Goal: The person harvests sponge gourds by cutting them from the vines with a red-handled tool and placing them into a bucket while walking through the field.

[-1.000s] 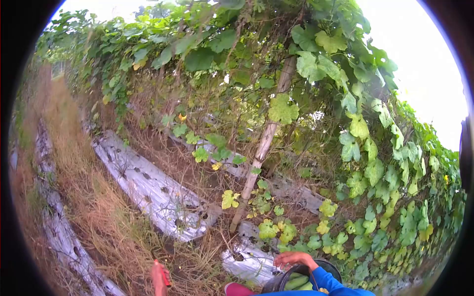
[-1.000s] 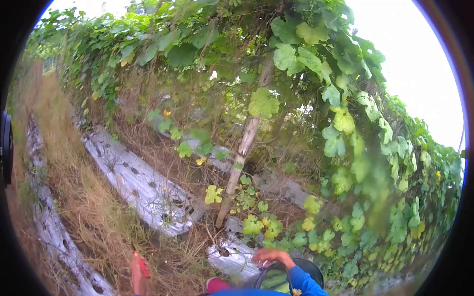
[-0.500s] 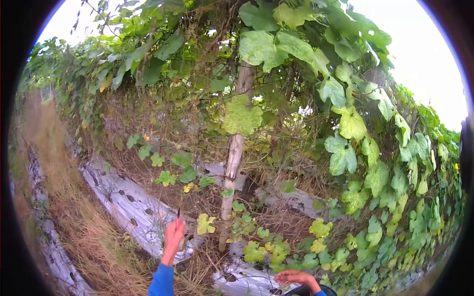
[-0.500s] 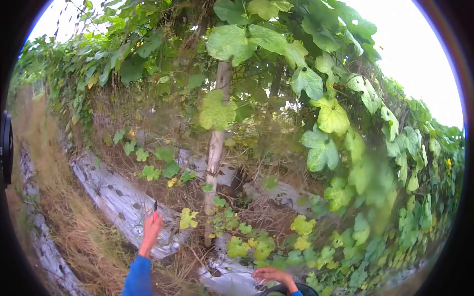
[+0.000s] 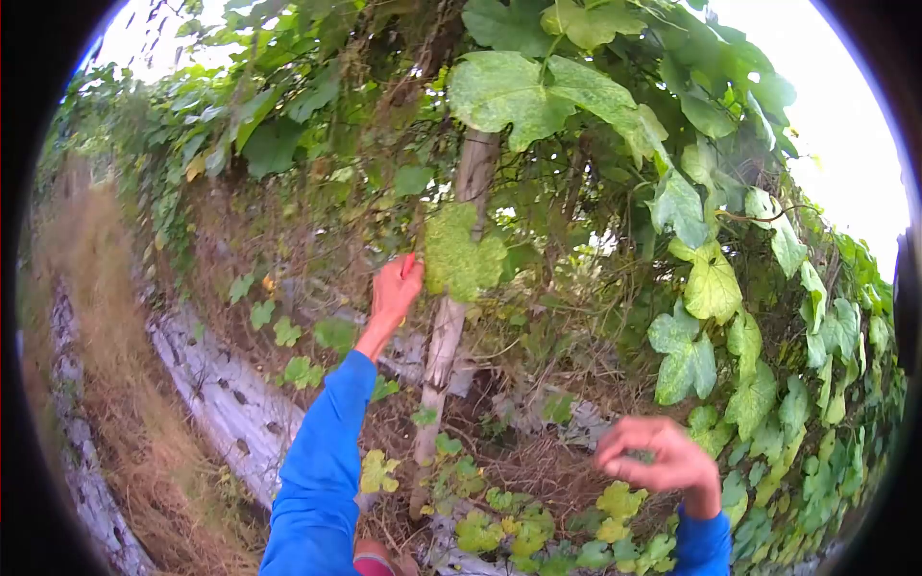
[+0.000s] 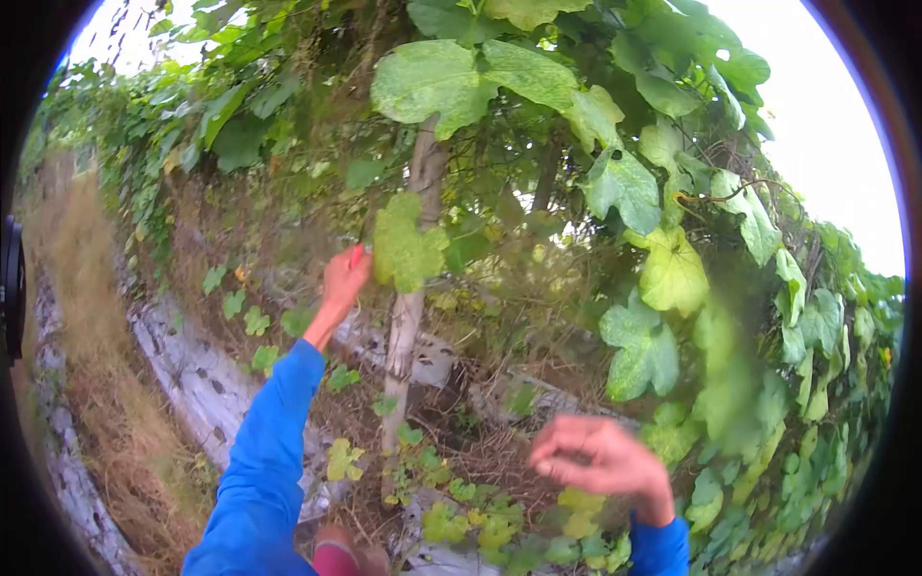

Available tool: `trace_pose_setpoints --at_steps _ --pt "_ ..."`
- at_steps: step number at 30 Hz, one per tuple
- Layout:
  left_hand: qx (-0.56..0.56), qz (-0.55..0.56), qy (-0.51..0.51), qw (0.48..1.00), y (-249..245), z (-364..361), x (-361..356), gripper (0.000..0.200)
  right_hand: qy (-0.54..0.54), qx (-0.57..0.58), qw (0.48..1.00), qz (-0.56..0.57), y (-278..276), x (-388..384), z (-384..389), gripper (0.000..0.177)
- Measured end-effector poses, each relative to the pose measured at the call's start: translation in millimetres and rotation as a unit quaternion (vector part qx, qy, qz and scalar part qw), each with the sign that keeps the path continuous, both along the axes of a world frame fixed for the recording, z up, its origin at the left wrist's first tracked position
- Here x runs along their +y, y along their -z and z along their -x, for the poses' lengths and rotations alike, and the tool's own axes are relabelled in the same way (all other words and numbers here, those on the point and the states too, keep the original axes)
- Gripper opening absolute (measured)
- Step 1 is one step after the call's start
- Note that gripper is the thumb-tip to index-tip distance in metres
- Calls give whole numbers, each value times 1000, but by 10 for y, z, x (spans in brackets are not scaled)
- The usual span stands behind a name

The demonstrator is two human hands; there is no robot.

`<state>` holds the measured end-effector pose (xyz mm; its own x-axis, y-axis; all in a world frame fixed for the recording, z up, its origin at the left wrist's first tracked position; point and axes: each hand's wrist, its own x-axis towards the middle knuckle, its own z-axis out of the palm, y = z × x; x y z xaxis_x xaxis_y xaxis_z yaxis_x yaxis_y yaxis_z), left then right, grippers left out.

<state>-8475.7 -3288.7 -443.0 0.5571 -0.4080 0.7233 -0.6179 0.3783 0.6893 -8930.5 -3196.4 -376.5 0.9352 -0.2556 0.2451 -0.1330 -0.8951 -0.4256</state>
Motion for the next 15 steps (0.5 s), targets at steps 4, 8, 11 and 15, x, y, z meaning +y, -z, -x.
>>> trace_pose_setpoints --at_steps 4,8,11,15 --pt "8 11 -24 1000 -146 -221 -583 35 -57 -132 982 124 -1131 -152 -443 9" --pt "13 -23 -6 1000 8 -300 -1020 33 30 -323 935 142 -2054 -437 -773 24" --pt "-22 140 33 989 346 -273 -1534 33 135 -362 856 343 -2903 -763 -993 37" --pt "-19 305 116 945 1156 -325 -2504 28 86 -339 796 494 -3973 -1235 -1325 43"
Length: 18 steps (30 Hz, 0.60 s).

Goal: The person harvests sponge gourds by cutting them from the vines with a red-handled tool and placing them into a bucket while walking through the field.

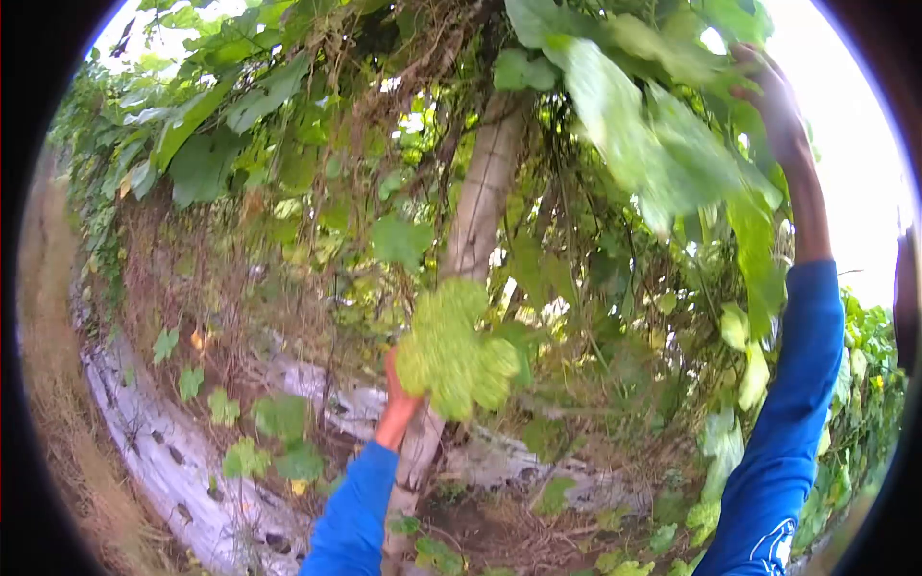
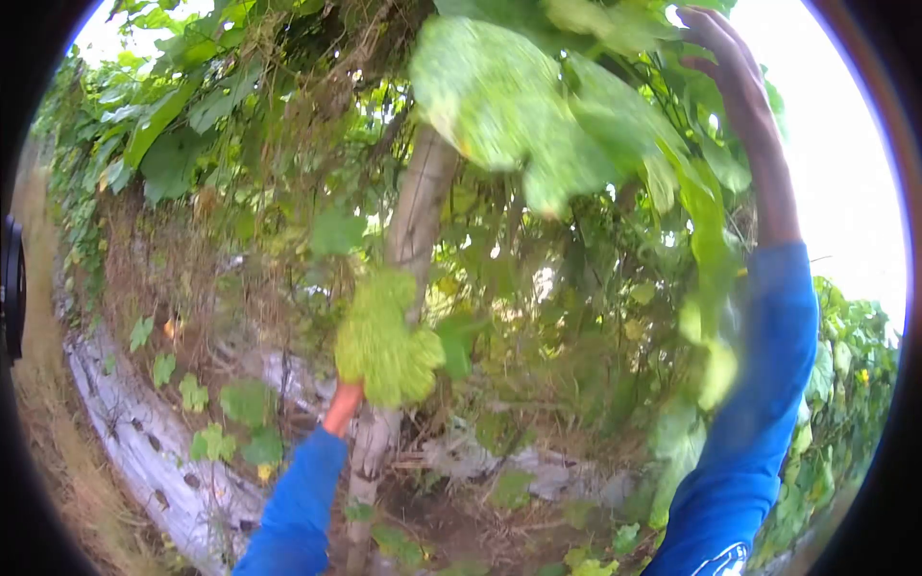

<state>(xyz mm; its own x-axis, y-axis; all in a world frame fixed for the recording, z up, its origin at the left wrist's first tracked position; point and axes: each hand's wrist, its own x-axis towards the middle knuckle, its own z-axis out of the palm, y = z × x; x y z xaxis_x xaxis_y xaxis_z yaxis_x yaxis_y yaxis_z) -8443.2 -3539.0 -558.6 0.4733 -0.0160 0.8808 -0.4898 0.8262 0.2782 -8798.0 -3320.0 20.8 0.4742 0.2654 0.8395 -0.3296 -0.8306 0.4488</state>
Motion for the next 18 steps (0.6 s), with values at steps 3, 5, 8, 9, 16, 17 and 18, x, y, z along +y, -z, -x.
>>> trace_pose_setpoints --at_steps 3,5,8,9,16,17,18 --pt "67 -130 92 985 -102 72 132 27 70 16 959 273 -1221 -565 -54 45" --pt "84 -212 14 974 -409 124 518 36 92 -29 969 227 -1579 -727 -271 46" --pt "76 -301 10 951 -690 144 893 49 124 -47 980 149 -1697 -1097 -765 49" --pt "58 -334 51 940 -714 104 923 52 135 -41 981 132 -1649 -1270 -993 49" --pt "12 -278 121 953 -481 53 826 58 136 -57 978 145 -1440 -2113 -1827 55" --pt "23 -285 125 950 -507 45 830 56 146 -66 985 66 -1322 -1927 -1903 60" --pt "33 -290 129 948 -559 50 830 55 156 -75 985 -11 -1241 -1701 -1936 66"
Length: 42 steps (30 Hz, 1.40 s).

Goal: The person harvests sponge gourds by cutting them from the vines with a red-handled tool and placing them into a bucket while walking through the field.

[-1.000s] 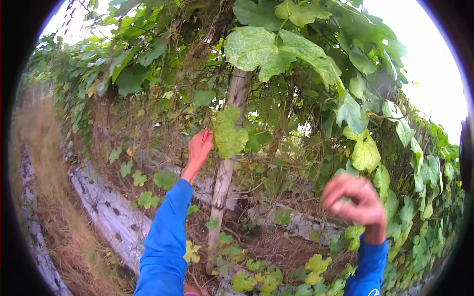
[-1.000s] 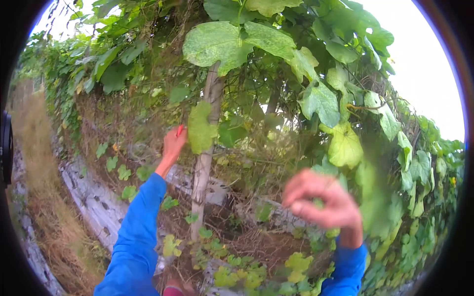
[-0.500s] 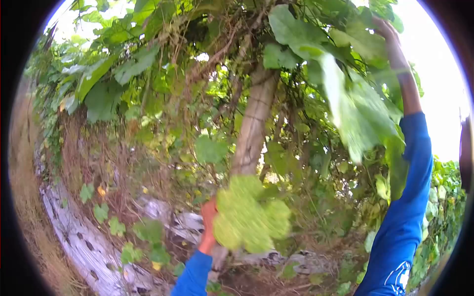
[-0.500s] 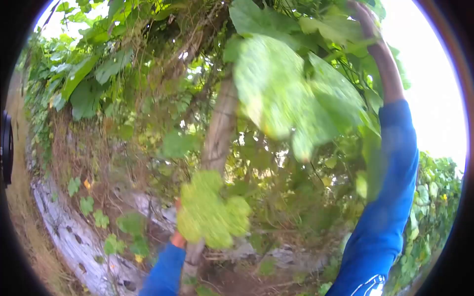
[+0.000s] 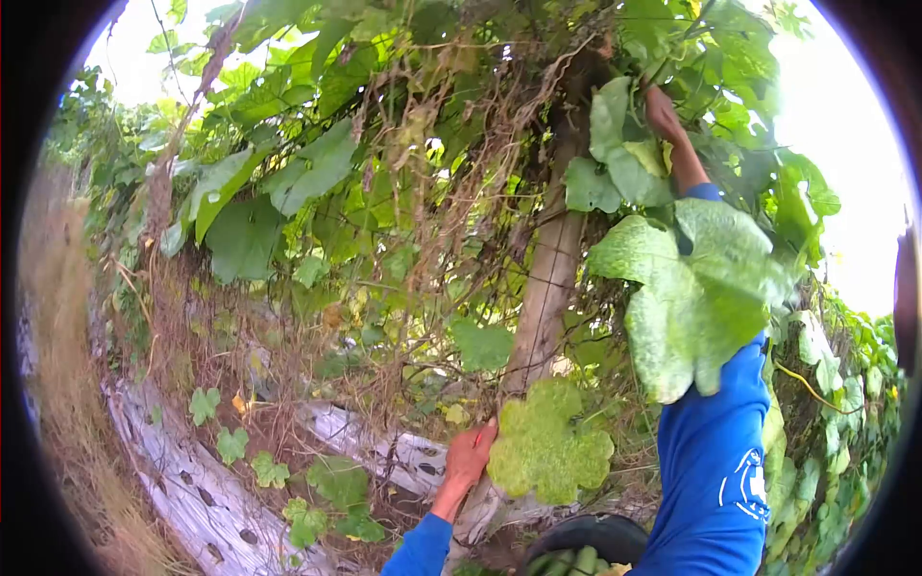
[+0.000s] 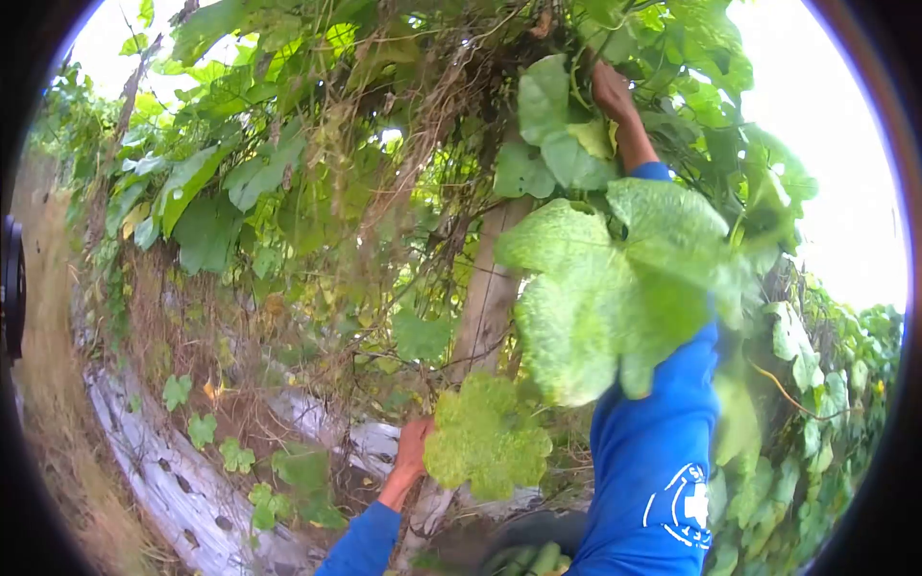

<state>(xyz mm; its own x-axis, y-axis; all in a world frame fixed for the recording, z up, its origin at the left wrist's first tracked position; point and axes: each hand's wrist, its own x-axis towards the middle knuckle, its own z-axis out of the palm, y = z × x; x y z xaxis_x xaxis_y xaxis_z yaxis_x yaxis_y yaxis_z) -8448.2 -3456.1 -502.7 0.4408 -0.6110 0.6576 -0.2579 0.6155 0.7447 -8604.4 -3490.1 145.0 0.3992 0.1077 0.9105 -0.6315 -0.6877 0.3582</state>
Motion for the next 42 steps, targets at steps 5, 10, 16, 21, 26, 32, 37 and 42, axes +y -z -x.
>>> trace_pose_setpoints --at_steps 5,10,16,21,26,32,37,42 --pt "9 -40 -36 998 18 57 71 49 -85 -68 994 -7 166 -136 -61 71" --pt "30 -21 -30 999 133 61 -31 45 41 12 999 -7 356 -17 -62 58" --pt "333 111 227 908 241 189 87 22 -99 -37 993 60 568 474 61 59" --pt "287 80 172 939 283 197 58 21 -6 -108 954 278 -161 397 397 58" --pt "197 44 63 977 411 200 121 21 -266 -149 951 57 -1435 226 966 55" --pt "50 9 -55 997 355 172 100 20 -357 -45 891 -276 -1081 -443 544 38" --pt "-31 29 -106 993 313 84 30 20 -610 -88 733 -286 325 328 161 30" --pt "-93 -134 -149 975 159 38 -29 16 -491 -85 839 -217 -25 76 -102 29"
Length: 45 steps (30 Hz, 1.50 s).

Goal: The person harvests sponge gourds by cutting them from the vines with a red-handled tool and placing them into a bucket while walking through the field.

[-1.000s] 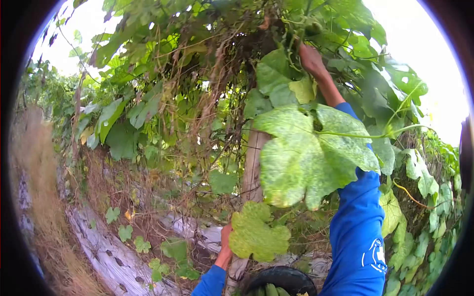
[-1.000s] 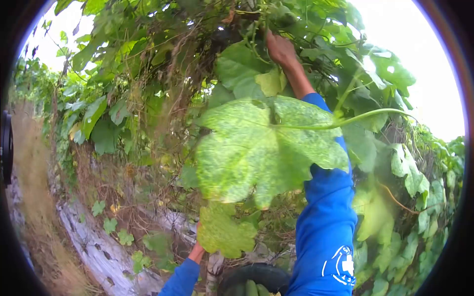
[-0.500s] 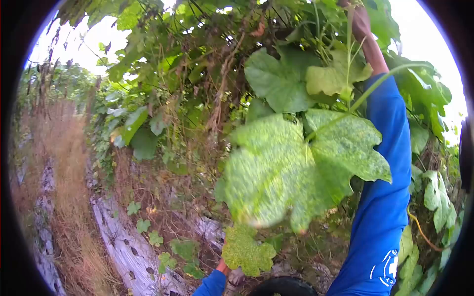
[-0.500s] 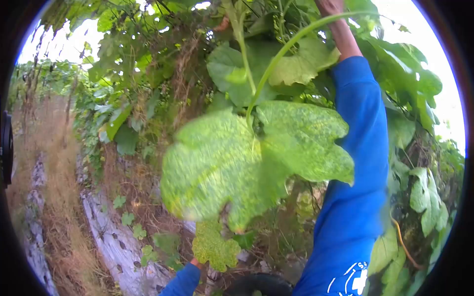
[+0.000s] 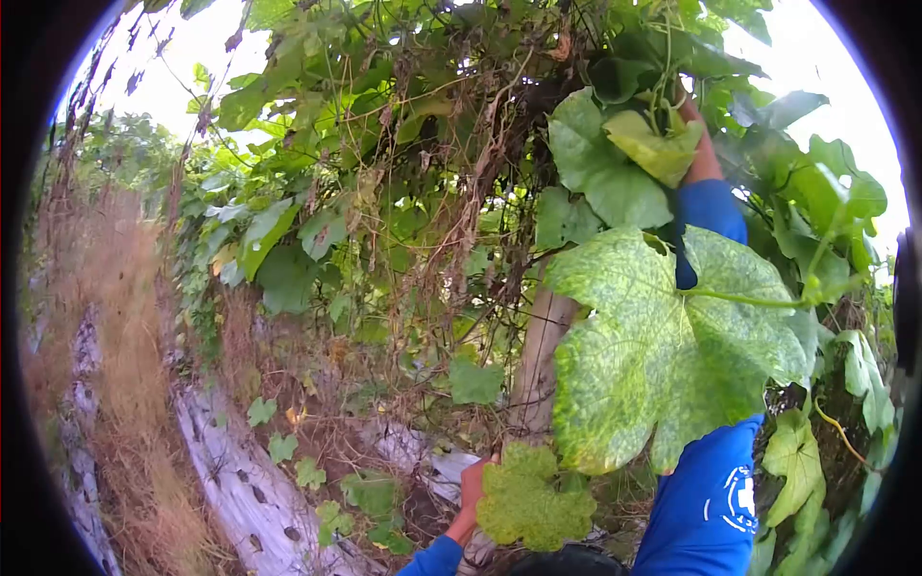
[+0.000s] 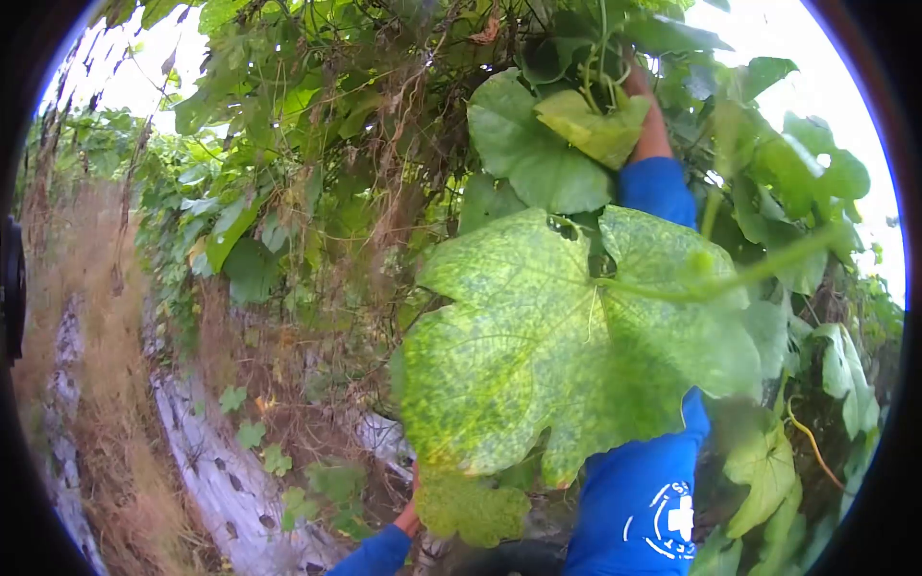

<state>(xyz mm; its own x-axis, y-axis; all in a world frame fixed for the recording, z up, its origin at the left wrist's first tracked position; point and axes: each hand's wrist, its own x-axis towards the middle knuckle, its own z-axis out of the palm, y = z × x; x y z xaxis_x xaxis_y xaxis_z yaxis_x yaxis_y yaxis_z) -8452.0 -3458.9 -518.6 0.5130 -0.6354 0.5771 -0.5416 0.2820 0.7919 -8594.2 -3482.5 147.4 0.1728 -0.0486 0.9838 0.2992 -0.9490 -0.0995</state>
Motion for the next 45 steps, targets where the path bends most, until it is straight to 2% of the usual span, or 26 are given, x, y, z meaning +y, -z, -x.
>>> trace_pose_setpoints --at_steps 4,5,6,7,14,15,16,17,18,19,22,24,25,26,28,29,30,31,33,34,35,37,39,42,44,45 --pt "-46 59 -5 997 2 81 145 20 66 -7 997 46 35 6 -52 29" --pt "49 124 100 986 76 69 65 24 83 -11 995 56 56 -3 -47 29" --pt "144 184 202 951 157 64 -8 27 93 -13 993 65 69 -6 -10 29" --pt "170 195 221 940 174 62 -9 27 103 -15 992 75 114 2 12 29" --pt "208 184 204 939 221 123 71 29 114 -44 983 136 674 244 731 28" --pt "211 183 203 938 212 135 86 29 105 -47 978 173 796 251 887 28" --pt "214 182 202 938 198 145 99 29 29 -31 964 261 822 158 1024 28" --pt "215 183 200 938 189 155 120 30 200 -35 970 134 1234 800 1262 34" --pt "216 186 200 937 197 156 125 30 -21 -106 994 -12 1597 1126 1261 45" --pt "220 185 199 937 213 164 125 30 -33 -8 999 -28 1715 1139 1452 60" --pt "223 194 192 936 304 179 145 31 -95 43 994 -35 2115 1181 1510 59" --pt "217 198 183 938 334 159 127 32 -104 56 990 -79 2431 1179 1449 61" --pt "206 205 174 941 335 143 117 32 -156 47 982 -98 2581 1045 1360 64" --pt "187 216 159 945 325 119 111 33 -188 38 971 -145 2743 885 1333 59" --pt "146 268 113 946 309 11 110 34 -242 -78 935 -246 3180 943 1189 37" --pt "148 306 103 935 269 -67 87 34 -362 -70 887 -277 3357 793 1114 33" --pt "286 347 154 880 50 -100 234 40 -473 -66 824 -303 3556 631 1047 29" --pt "419 377 199 802 -229 -124 435 46 -490 3 834 -253 3735 589 1040 30" --pt "432 406 140 793 -302 -193 739 63 -432 -33 853 -290 3941 833 895 32" --pt "438 398 141 793 -351 -130 933 63 -419 -34 853 -309 4069 920 870 34" --pt "439 384 160 796 -405 -49 1177 69 -445 -19 823 -351 4169 1068 867 38" --pt "449 362 175 798 -450 19 1532 74 -444 8 810 -384 4400 1185 838 39" --pt "455 476 178 731 -471 19 1788 76 -435 39 787 -437 4681 1314 785 42" --pt "447 514 119 722 -529 61 2179 76 -432 50 765 -476 5110 1657 724 41" --pt "582 478 158 639 -579 -36 2296 77 -411 53 763 -496 5372 1976 686 39" --pt "601 466 154 631 -618 -53 2276 75 -390 54 769 -504 5495 2110 718 40"
